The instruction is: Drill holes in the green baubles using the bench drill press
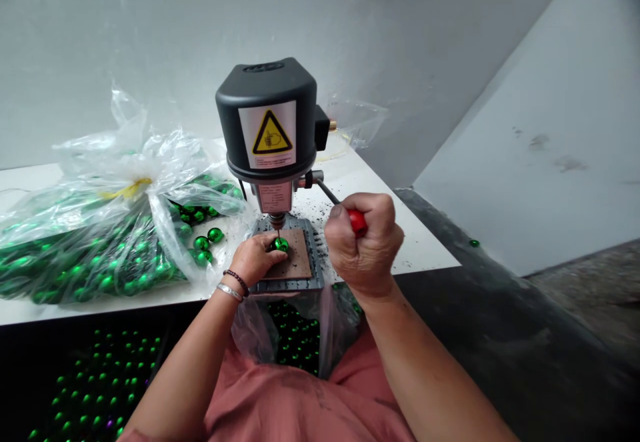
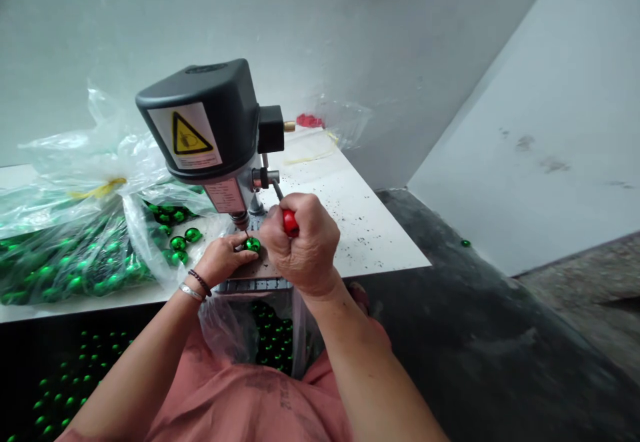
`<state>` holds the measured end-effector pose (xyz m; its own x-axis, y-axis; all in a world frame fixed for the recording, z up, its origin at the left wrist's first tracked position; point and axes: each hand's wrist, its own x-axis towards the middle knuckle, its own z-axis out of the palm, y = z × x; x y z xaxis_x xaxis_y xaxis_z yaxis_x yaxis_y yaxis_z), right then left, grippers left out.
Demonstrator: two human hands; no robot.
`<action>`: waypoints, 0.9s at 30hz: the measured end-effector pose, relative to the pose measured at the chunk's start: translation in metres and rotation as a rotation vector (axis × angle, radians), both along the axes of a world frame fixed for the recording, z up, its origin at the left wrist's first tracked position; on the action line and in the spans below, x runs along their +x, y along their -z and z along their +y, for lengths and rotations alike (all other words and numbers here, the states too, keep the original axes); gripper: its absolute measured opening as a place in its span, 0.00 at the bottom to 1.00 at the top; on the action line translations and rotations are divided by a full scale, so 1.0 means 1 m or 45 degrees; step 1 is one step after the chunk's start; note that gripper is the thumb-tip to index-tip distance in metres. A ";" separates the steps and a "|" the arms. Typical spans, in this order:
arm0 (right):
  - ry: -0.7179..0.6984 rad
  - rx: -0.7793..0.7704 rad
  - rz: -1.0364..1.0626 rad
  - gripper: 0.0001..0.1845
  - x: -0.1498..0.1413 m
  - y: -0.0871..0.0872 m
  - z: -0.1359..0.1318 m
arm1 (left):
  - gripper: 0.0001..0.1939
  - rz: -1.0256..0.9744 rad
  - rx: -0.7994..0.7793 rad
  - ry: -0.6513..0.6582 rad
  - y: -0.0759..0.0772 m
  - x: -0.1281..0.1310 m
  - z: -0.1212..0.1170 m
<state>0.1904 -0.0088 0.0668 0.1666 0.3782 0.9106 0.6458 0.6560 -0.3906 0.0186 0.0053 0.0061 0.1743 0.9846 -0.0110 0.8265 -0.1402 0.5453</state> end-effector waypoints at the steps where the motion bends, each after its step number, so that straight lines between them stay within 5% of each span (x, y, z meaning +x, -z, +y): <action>1: 0.008 -0.003 0.010 0.04 -0.001 0.002 0.000 | 0.15 -0.016 0.003 -0.001 0.000 0.000 0.000; 12: 0.000 -0.038 0.153 0.03 -0.008 0.017 -0.001 | 0.09 -0.073 0.016 -0.017 0.000 0.001 -0.003; 20: -0.178 -0.053 0.210 0.06 -0.008 0.039 0.000 | 0.09 -0.128 0.023 -0.046 0.002 0.001 -0.004; 23: -0.148 -0.005 0.208 0.04 -0.006 0.021 0.003 | 0.09 -0.152 0.047 -0.038 0.004 0.001 -0.002; 27: 0.024 0.045 0.126 0.03 -0.006 -0.028 0.015 | 0.14 -0.197 0.043 -0.067 0.006 0.001 -0.003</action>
